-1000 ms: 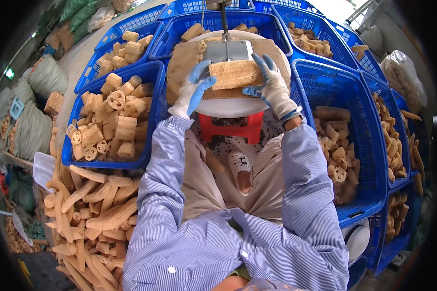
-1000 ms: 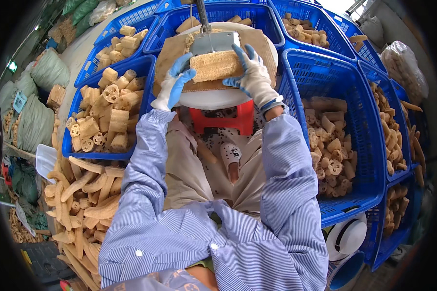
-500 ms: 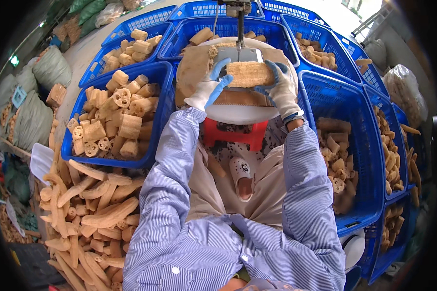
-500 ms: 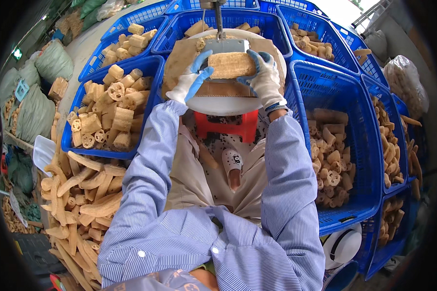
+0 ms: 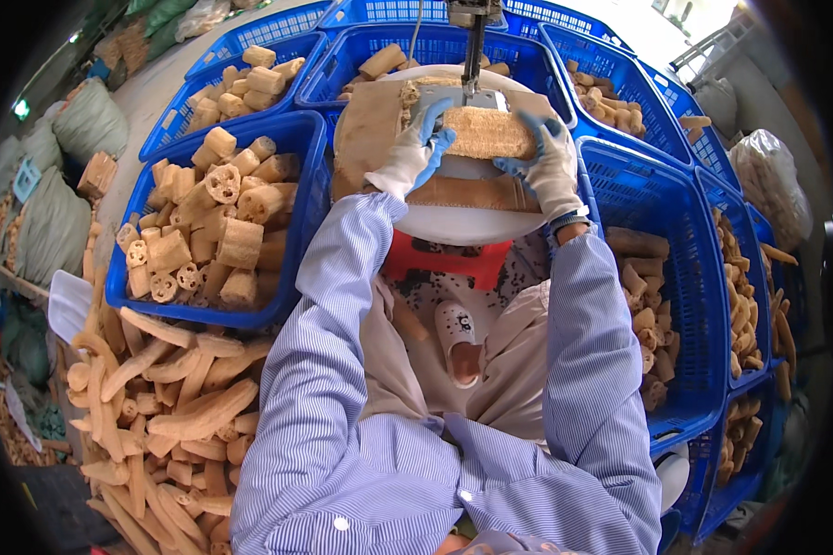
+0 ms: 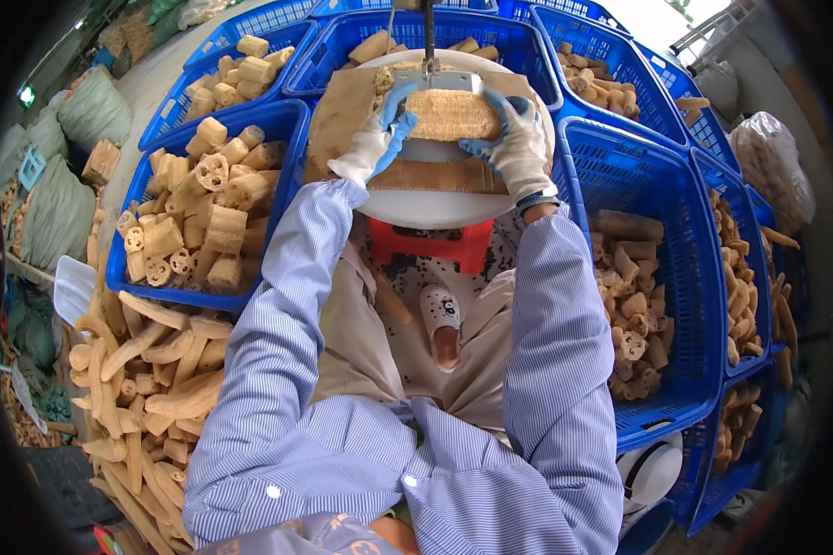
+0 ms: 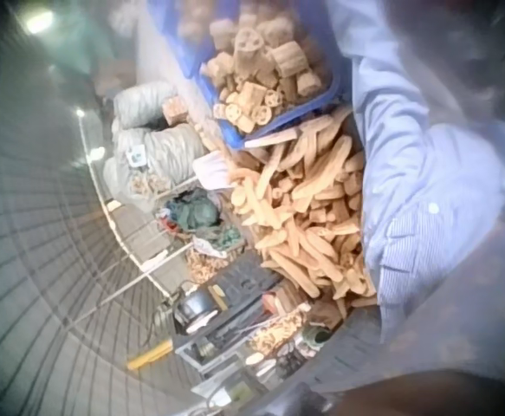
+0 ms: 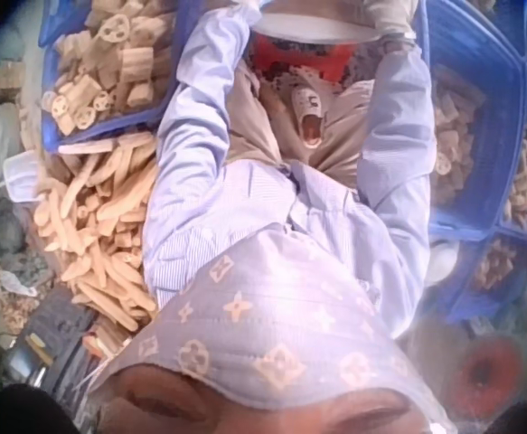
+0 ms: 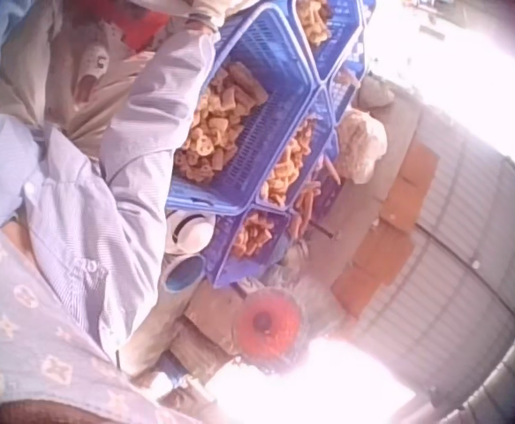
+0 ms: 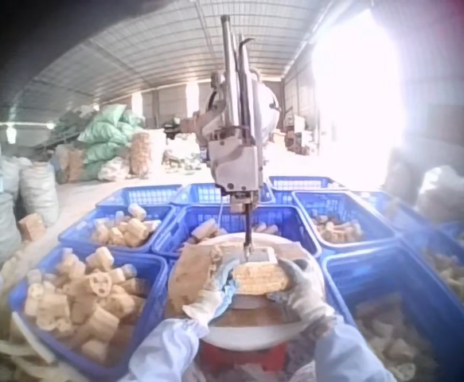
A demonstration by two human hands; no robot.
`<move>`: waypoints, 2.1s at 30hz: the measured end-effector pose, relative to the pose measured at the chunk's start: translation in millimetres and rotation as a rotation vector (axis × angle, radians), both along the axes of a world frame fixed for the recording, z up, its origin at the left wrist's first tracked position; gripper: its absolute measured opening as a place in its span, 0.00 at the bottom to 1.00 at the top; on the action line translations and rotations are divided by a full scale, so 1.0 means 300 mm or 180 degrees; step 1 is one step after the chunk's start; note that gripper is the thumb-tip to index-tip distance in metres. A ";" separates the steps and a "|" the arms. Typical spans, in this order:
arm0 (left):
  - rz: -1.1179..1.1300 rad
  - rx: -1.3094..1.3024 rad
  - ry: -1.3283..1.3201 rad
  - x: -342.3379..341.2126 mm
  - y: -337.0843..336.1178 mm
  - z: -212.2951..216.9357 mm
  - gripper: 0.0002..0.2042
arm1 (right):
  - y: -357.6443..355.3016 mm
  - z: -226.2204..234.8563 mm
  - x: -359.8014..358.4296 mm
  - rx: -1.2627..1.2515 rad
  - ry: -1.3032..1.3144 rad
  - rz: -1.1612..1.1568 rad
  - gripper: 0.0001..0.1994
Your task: The person cuts long dried loofahs into shorter segments using a vertical saw machine and places the finished pieces into blue plastic crates.
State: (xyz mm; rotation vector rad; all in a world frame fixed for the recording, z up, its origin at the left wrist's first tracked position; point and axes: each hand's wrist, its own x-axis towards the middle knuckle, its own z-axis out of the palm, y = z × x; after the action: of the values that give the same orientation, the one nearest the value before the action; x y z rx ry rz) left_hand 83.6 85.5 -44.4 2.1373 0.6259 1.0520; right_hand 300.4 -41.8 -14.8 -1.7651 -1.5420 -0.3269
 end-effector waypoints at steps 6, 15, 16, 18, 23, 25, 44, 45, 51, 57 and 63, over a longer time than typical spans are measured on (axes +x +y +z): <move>0.0362 0.0131 0.0027 0.062 0.033 -0.027 0.20 | 0.033 0.035 0.039 -0.0305 -0.0010 -0.0027 0.43; 0.0800 0.0050 -0.0002 0.131 0.069 -0.005 0.14 | 0.126 0.045 0.139 -0.1079 0.0448 0.0009 0.42; 0.0981 -0.0001 0.0123 0.142 0.071 0.004 0.14 | 0.149 0.035 0.162 -0.1143 0.0594 0.0071 0.42; 0.1373 -0.0102 0.0370 0.156 0.098 0.017 0.14 | 0.180 0.062 0.151 -0.1315 0.0883 0.0308 0.42; 0.1345 -0.0887 0.0029 0.166 0.184 -0.022 0.19 | 0.209 0.124 0.139 -0.1666 0.1046 0.0414 0.43; 0.1324 -0.1028 -0.0042 0.178 0.202 -0.021 0.21 | 0.214 0.138 0.137 -0.1697 0.0900 0.0361 0.42; 0.1794 -0.0736 0.0792 0.286 0.313 0.004 0.28 | 0.314 0.056 0.268 -0.1689 0.1730 0.0250 0.35; 0.1864 -0.0672 0.0761 0.274 0.312 0.023 0.29 | 0.323 0.056 0.270 -0.1729 0.1677 0.0315 0.41; 0.1586 -0.1619 -0.0653 0.031 0.105 0.016 0.32 | 0.099 0.108 0.193 -0.1364 0.2087 0.0741 0.43; 0.0387 -0.1940 -0.1728 0.127 -0.432 -0.010 0.30 | -0.447 0.218 0.264 0.0734 0.1089 0.0956 0.47; -0.2017 -0.4272 -0.1840 0.348 -0.754 0.038 0.40 | -0.775 0.363 0.221 0.0583 -0.0885 -0.0265 0.57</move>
State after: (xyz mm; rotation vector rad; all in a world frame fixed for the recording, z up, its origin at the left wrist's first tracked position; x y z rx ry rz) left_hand 187.9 -140.7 -33.0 0.6937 0.1884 0.5272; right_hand 366.8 -274.2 94.0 -1.6951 -1.5733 -0.7581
